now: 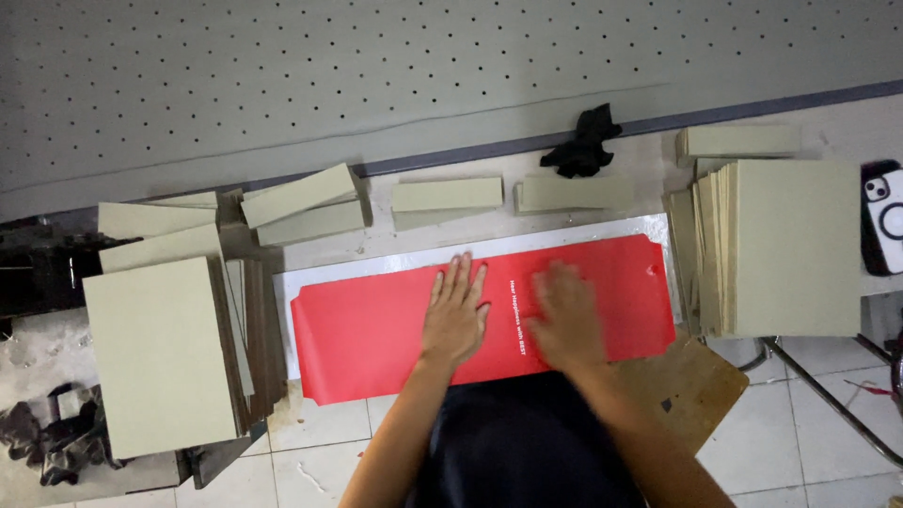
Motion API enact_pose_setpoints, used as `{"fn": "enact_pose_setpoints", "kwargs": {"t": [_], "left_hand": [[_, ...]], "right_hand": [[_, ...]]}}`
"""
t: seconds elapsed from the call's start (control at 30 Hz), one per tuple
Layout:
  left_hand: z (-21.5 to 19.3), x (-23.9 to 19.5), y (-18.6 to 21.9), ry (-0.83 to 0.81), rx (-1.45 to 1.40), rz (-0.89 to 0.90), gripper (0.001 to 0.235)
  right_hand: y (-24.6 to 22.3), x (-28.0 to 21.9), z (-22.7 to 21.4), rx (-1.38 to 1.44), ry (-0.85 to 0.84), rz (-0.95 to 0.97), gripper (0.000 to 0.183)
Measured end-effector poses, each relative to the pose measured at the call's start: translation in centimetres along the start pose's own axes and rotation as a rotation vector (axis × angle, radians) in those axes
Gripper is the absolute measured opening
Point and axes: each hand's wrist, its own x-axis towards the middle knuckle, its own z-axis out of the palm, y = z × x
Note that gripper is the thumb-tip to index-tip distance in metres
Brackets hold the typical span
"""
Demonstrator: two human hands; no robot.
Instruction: The person assembles hard book covers by hand. They place three pieces of grey cardboard onto a pre-glued white sheet, press them down firmly, then apply a red printed cover sheet over the cardboard and smooth it out.
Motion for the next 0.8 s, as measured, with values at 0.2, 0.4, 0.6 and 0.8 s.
{"fn": "enact_pose_setpoints", "kwargs": {"t": [0.2,0.4,0.6,0.8], "left_hand": [[3.0,-6.1,-12.8,0.435,0.112,-0.189,0.067],[1.5,-9.1,-15.6,0.362,0.008,-0.444,0.073],[3.5,-2.0,-0.9,0.429,0.007,0.094,0.076],[0.3,-1.9,0.2,0.022,-0.057,-0.011,0.065]], "right_hand": [[9.4,-2.0,-4.3,-0.001,-0.154,0.323,0.08],[7.8,-2.3,-2.5,-0.122,-0.075,0.54,0.082],[-4.0,6.1,-0.6,-0.049,0.055,0.001,0.086],[-6.8,-2.6,0.6,-0.066,-0.121,-0.122,0.087]]}}
